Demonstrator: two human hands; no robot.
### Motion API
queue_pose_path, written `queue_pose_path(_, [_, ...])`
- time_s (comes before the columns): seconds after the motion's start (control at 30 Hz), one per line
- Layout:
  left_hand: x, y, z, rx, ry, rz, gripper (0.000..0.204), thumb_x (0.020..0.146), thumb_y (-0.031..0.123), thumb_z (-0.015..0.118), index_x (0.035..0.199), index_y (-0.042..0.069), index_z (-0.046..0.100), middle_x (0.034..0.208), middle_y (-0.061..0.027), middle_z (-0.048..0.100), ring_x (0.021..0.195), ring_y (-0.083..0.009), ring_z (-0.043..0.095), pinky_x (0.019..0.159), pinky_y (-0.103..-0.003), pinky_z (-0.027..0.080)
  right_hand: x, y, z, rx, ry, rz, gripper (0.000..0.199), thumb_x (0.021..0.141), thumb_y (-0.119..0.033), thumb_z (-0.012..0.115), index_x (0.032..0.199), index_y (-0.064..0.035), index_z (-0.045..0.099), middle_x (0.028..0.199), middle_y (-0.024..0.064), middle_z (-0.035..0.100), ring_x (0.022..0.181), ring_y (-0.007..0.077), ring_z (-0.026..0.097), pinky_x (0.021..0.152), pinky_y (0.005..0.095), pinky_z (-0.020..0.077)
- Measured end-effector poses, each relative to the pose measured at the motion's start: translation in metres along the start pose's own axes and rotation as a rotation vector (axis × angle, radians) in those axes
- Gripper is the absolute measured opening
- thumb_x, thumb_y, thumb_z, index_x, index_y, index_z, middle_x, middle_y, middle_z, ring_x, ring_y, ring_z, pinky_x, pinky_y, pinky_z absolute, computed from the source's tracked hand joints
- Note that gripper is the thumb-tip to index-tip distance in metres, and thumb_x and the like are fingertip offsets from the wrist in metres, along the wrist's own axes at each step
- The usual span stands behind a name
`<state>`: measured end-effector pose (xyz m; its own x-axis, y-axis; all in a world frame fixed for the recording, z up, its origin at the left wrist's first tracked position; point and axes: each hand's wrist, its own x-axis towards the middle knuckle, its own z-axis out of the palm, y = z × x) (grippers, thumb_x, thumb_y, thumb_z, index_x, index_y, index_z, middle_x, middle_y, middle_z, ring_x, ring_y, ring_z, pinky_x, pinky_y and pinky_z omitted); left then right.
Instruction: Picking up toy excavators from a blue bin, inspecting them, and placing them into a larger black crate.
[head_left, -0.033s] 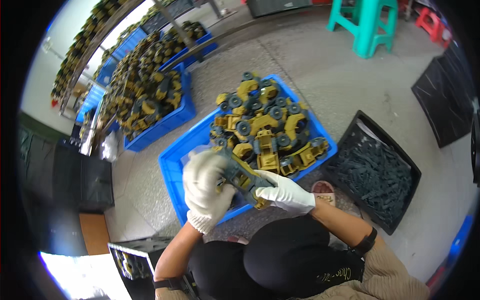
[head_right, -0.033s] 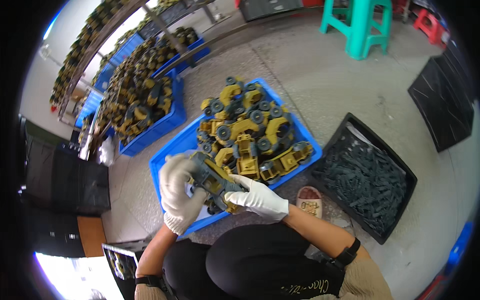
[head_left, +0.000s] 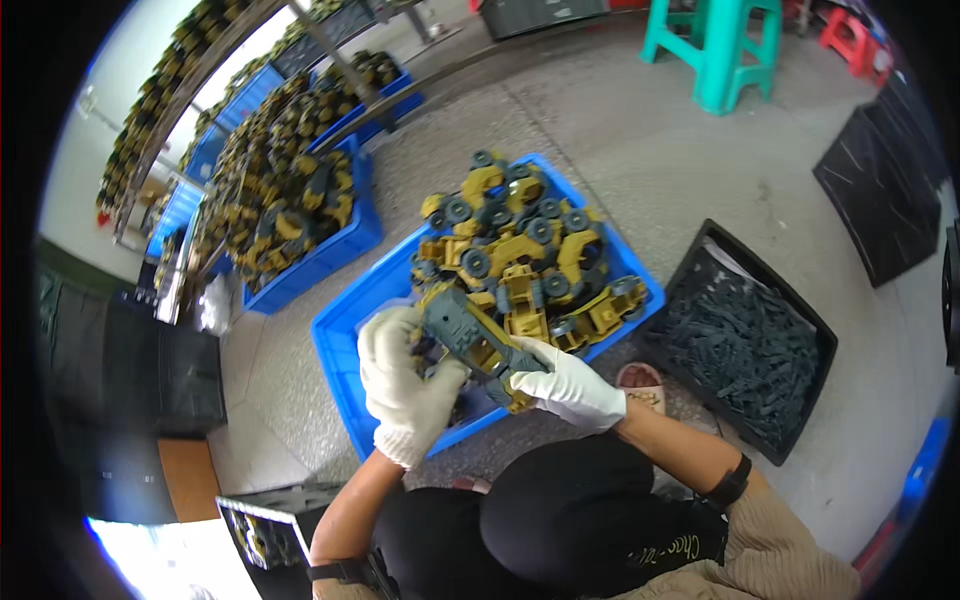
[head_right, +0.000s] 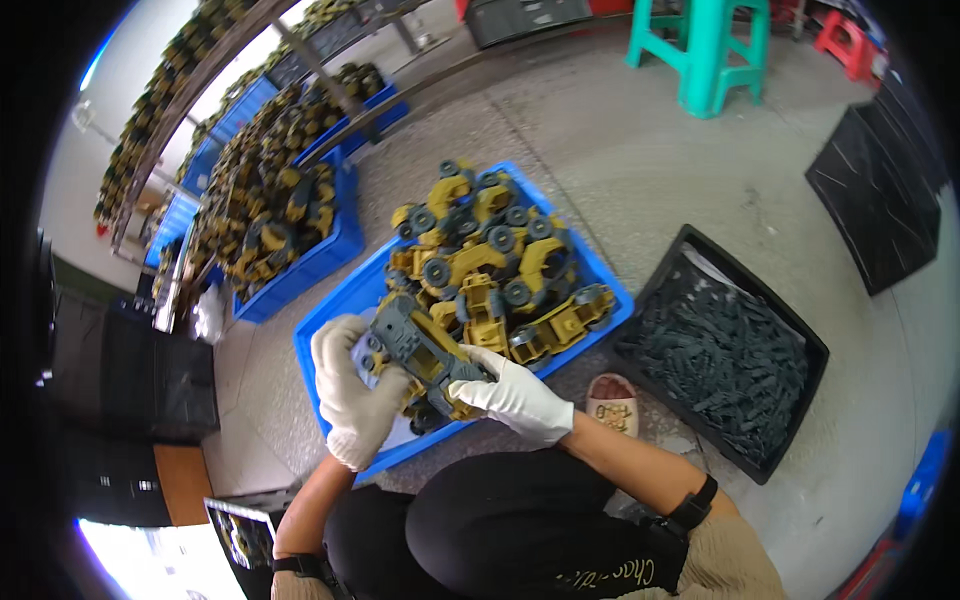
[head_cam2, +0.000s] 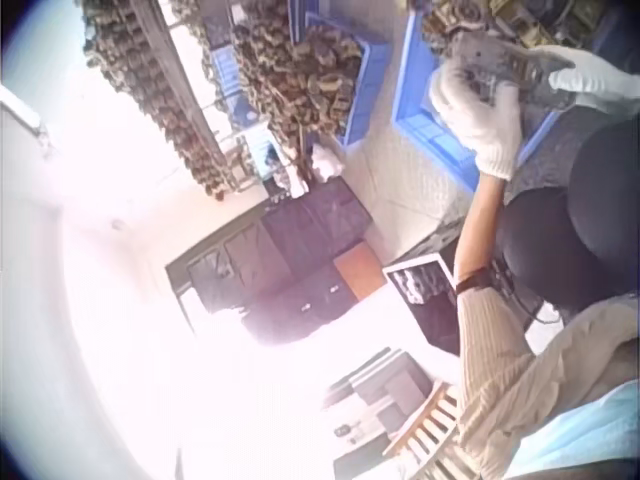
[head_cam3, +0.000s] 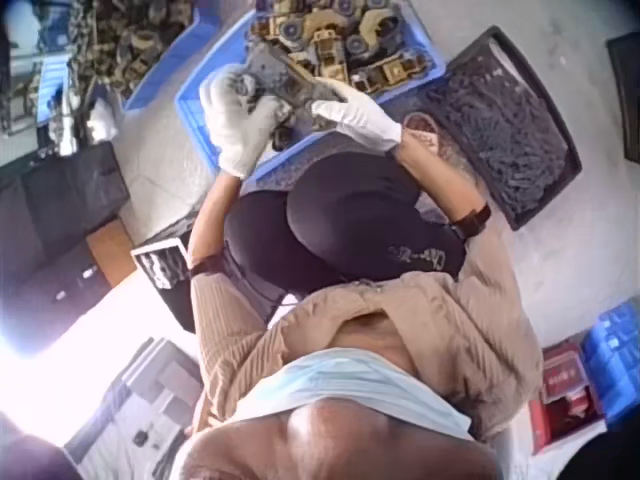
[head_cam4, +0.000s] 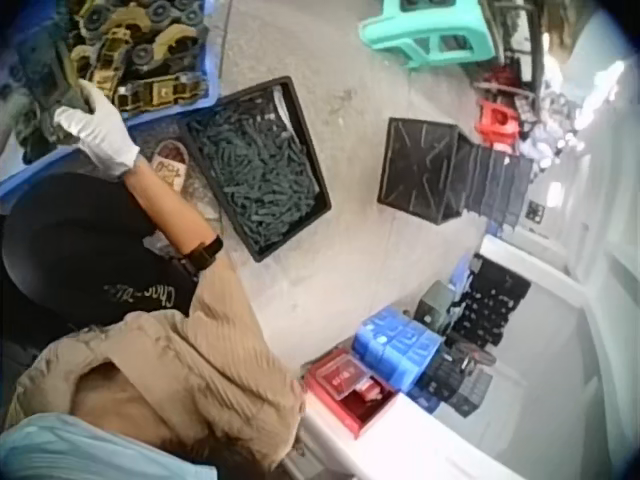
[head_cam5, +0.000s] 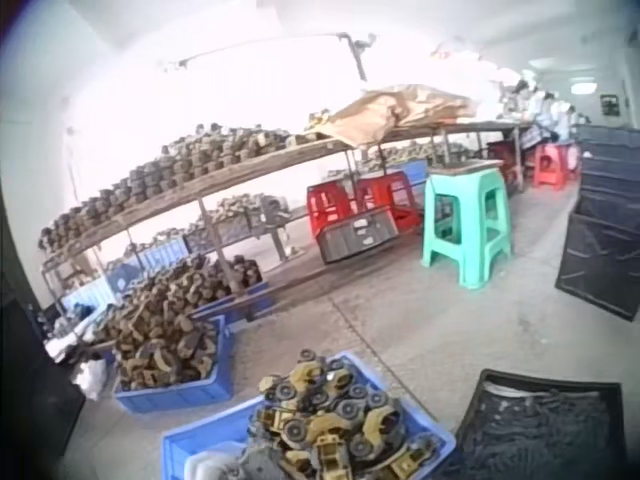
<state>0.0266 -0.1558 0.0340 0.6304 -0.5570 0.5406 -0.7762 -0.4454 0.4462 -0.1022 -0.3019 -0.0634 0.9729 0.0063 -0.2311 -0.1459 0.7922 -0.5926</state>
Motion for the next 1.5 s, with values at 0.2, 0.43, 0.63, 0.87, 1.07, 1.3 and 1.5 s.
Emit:
queue_pose_path(0.2, [0.012, 0.01, 0.049, -1.242, -0.59, -1.005, 0.016, 0.097, 0.017, 0.062, 0.106, 0.004, 0.065, 0.091, -0.0039, 0.066, 0.082, -0.015, 0.059, 0.073, -0.029, 0.047, -0.01, 0.005, -0.017, -0.336, 0.326, -0.389, 0.084, 0.083, -0.016, 0.084, 0.151, 0.0013, 0.037, 0.126, 0.012, 0.062, 0.115, 0.0178, 0.06, 0.098, 0.0312, 0.05])
queue_pose_path(0.43, [0.01, 0.02, 0.064, -1.102, -0.584, -0.875, 0.013, 0.093, 0.01, 0.062, 0.104, 0.005, 0.064, 0.096, -0.0025, 0.067, 0.084, -0.0146, 0.062, 0.076, -0.032, 0.05, -0.018, 0.011, -0.04, -0.896, 0.391, -0.362, 0.09, 0.077, -0.045, 0.085, 0.145, 0.002, 0.047, 0.138, 0.0261, 0.056, 0.129, 0.0365, 0.054, 0.112, 0.0397, 0.0412])
queue_pose_path(0.63, [-0.001, -0.006, 0.049, -1.043, -0.573, -0.807, 0.012, 0.091, 0.01, 0.062, 0.102, 0.006, 0.064, 0.092, -0.0046, 0.067, 0.08, -0.0176, 0.064, 0.078, -0.033, 0.053, -0.083, -0.06, -0.126, -1.303, 0.842, -0.525, 0.03, 0.093, -0.029, 0.061, 0.109, -0.0059, 0.072, 0.105, 0.0171, 0.071, 0.098, 0.037, 0.066, 0.093, 0.0437, 0.0522])
queue_pose_path(0.87, [0.006, 0.022, 0.06, -1.068, -0.593, -0.94, 0.021, 0.089, 0.004, 0.064, 0.11, 0.001, 0.065, 0.099, -0.0054, 0.07, 0.087, -0.0167, 0.066, 0.079, -0.031, 0.052, -0.127, -0.082, -0.281, -1.951, 1.152, 0.107, 0.02, 0.087, -0.026, 0.068, 0.102, -0.0155, 0.076, 0.104, 0.0113, 0.071, 0.102, 0.0321, 0.066, 0.084, 0.0484, 0.0526])
queue_pose_path(1.07, [0.007, 0.012, 0.036, -1.109, -0.565, -0.95, 0.026, 0.09, 0.004, 0.064, 0.115, 0.002, 0.064, 0.103, -0.0045, 0.07, 0.091, -0.0148, 0.066, 0.082, -0.032, 0.053, -0.099, -0.068, -0.274, -1.95, 1.16, 0.09, 0.02, 0.088, -0.028, 0.068, 0.1, -0.0129, 0.074, 0.1, 0.0123, 0.07, 0.099, 0.0336, 0.066, 0.085, 0.0478, 0.0506])
queue_pose_path(1.3, [0.015, 0.037, 0.04, -0.715, -0.781, -0.656, 0.03, 0.089, 0.016, 0.069, 0.115, 0.001, 0.068, 0.096, -0.0016, 0.07, 0.077, -0.0075, 0.061, 0.071, -0.026, 0.051, -0.1, -0.062, -0.121, -1.34, 0.565, -0.323, 0.029, 0.096, -0.025, 0.063, 0.114, -0.0026, 0.067, 0.106, 0.0181, 0.067, 0.098, 0.0349, 0.067, 0.087, 0.0415, 0.0535])
queue_pose_path(1.5, [0.021, 0.05, 0.027, -0.298, -0.824, -0.305, 0.023, 0.082, 0.021, 0.072, 0.096, 0.003, 0.07, 0.084, -0.0106, 0.065, 0.076, -0.0224, 0.061, 0.071, -0.036, 0.049, -0.073, -0.066, -0.027, -1.444, 0.155, -0.7, 0.021, 0.091, -0.013, 0.068, 0.11, -0.0047, 0.066, 0.091, 0.0141, 0.06, 0.079, 0.0329, 0.064, 0.069, 0.0402, 0.0535])
